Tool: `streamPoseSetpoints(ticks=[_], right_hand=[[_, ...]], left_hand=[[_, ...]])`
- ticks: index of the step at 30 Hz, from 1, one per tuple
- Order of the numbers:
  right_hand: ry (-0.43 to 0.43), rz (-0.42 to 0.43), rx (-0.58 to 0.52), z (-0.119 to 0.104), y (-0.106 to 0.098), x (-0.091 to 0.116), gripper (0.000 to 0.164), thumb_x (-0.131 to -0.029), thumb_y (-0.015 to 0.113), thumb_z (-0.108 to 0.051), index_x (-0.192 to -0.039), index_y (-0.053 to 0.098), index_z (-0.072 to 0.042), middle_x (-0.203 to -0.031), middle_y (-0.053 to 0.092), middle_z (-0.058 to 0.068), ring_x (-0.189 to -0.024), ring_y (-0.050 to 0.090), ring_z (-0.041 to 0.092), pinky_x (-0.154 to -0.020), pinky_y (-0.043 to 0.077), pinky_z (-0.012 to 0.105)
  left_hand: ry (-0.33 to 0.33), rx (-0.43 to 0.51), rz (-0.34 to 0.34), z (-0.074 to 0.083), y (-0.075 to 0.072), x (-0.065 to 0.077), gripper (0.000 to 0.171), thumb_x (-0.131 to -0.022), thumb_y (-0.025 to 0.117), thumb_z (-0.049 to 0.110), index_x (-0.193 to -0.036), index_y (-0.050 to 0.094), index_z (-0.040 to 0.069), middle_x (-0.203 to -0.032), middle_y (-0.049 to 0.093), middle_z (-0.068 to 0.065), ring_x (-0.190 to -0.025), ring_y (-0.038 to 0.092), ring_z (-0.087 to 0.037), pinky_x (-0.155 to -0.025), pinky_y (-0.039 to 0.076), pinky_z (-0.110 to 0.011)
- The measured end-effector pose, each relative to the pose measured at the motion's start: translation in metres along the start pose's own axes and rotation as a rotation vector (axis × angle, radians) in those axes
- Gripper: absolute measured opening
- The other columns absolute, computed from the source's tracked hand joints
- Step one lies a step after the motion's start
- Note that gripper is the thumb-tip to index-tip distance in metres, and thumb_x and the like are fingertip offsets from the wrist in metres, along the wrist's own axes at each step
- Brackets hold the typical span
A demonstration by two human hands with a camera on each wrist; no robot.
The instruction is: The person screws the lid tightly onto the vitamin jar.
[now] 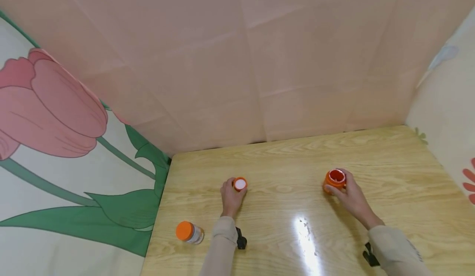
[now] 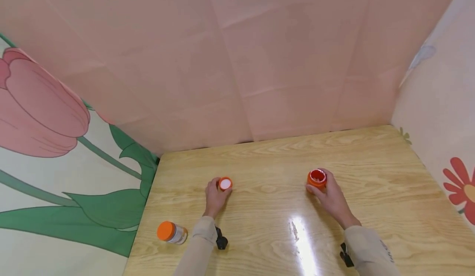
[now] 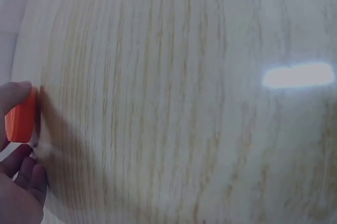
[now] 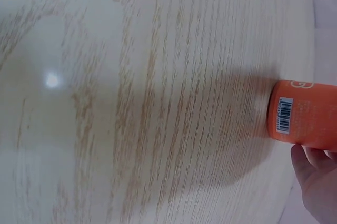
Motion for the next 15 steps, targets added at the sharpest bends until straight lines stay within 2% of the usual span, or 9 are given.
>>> streamPoseSetpoints(ticks=[1, 4, 7, 9, 11, 12, 14, 15], right_hand=[[0.003, -0.002, -0.001, 0.000, 0.000, 0.000, 0.077, -0.095, 0.067, -0.029, -0.146, 0.024, 0.010, -0.136, 0.045, 0.036, -0.124, 0.049, 0.049, -0.088, 0.049, 0.020], [0.013, -0.009, 0.000, -0.001, 0.000, 0.001, 0.078, -0.095, 0.066, -0.029, -0.147, 0.023, 0.010, -0.137, 0.045, 0.036, -0.125, 0.048, 0.049, -0.096, 0.050, 0.045], [0.025, -0.014, 0.006, -0.001, -0.001, 0.003, 0.079, -0.095, 0.067, -0.030, -0.148, 0.022, 0.009, -0.137, 0.046, 0.035, -0.125, 0.048, 0.048, -0.097, 0.049, 0.049], [0.031, -0.014, 0.009, 0.000, -0.002, 0.005, 0.080, -0.094, 0.068, -0.030, -0.148, 0.023, 0.009, -0.137, 0.046, 0.034, -0.125, 0.048, 0.047, -0.096, 0.050, 0.041], [0.037, -0.013, 0.016, 0.001, -0.003, 0.007, 0.081, -0.093, 0.069, -0.031, -0.148, 0.024, 0.007, -0.137, 0.047, 0.032, -0.125, 0.049, 0.044, -0.091, 0.050, 0.024], [0.037, -0.010, 0.014, 0.002, -0.004, 0.009, 0.081, -0.093, 0.069, -0.031, -0.148, 0.024, 0.007, -0.137, 0.047, 0.032, -0.125, 0.049, 0.044, -0.091, 0.049, 0.022], [0.032, -0.001, 0.009, 0.002, -0.004, 0.011, 0.080, -0.092, 0.070, -0.031, -0.147, 0.026, 0.008, -0.136, 0.048, 0.032, -0.124, 0.049, 0.044, -0.085, 0.042, 0.008], [0.029, 0.002, 0.005, 0.002, -0.005, 0.012, 0.080, -0.092, 0.070, -0.031, -0.147, 0.026, 0.008, -0.136, 0.048, 0.032, -0.123, 0.049, 0.044, -0.083, 0.040, 0.004]], left_hand=[[0.006, 0.004, 0.006, -0.001, 0.000, 0.000, 0.052, -0.072, 0.087, 0.014, -0.117, 0.063, 0.003, -0.112, 0.064, -0.018, -0.110, 0.054, -0.038, -0.096, 0.045, -0.051], [0.034, 0.017, 0.023, -0.002, 0.000, 0.002, 0.052, -0.071, 0.087, 0.013, -0.116, 0.063, 0.001, -0.112, 0.068, -0.019, -0.110, 0.058, -0.039, -0.098, 0.046, -0.051], [0.057, 0.016, 0.036, -0.004, 0.000, 0.003, 0.052, -0.071, 0.087, 0.012, -0.116, 0.064, 0.000, -0.110, 0.070, -0.019, -0.107, 0.062, -0.038, -0.096, 0.049, -0.049], [0.069, -0.002, 0.036, -0.004, 0.000, 0.005, 0.051, -0.071, 0.086, 0.012, -0.115, 0.065, 0.000, -0.109, 0.071, -0.019, -0.105, 0.065, -0.037, -0.094, 0.051, -0.048], [0.072, -0.017, 0.027, -0.004, -0.001, 0.007, 0.050, -0.071, 0.086, 0.012, -0.115, 0.065, 0.000, -0.108, 0.072, -0.018, -0.105, 0.065, -0.037, -0.093, 0.051, -0.048], [0.066, -0.021, 0.018, -0.003, -0.002, 0.008, 0.050, -0.072, 0.086, 0.012, -0.116, 0.065, 0.001, -0.108, 0.071, -0.018, -0.105, 0.064, -0.037, -0.094, 0.051, -0.049], [0.049, -0.025, -0.004, -0.003, -0.002, 0.010, 0.050, -0.072, 0.085, 0.012, -0.117, 0.065, 0.002, -0.110, 0.070, -0.017, -0.108, 0.062, -0.037, -0.095, 0.049, -0.050], [0.038, -0.029, -0.014, -0.003, -0.003, 0.011, 0.050, -0.073, 0.085, 0.012, -0.118, 0.065, 0.003, -0.111, 0.070, -0.017, -0.110, 0.061, -0.037, -0.096, 0.048, -0.051]])
Point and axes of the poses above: each hand's wrist, its own x-axis away from the middle knuckle, its own y-axis out of the palm, z = x × y, the point moved 1 cm from there along -x, towards the middle knuckle
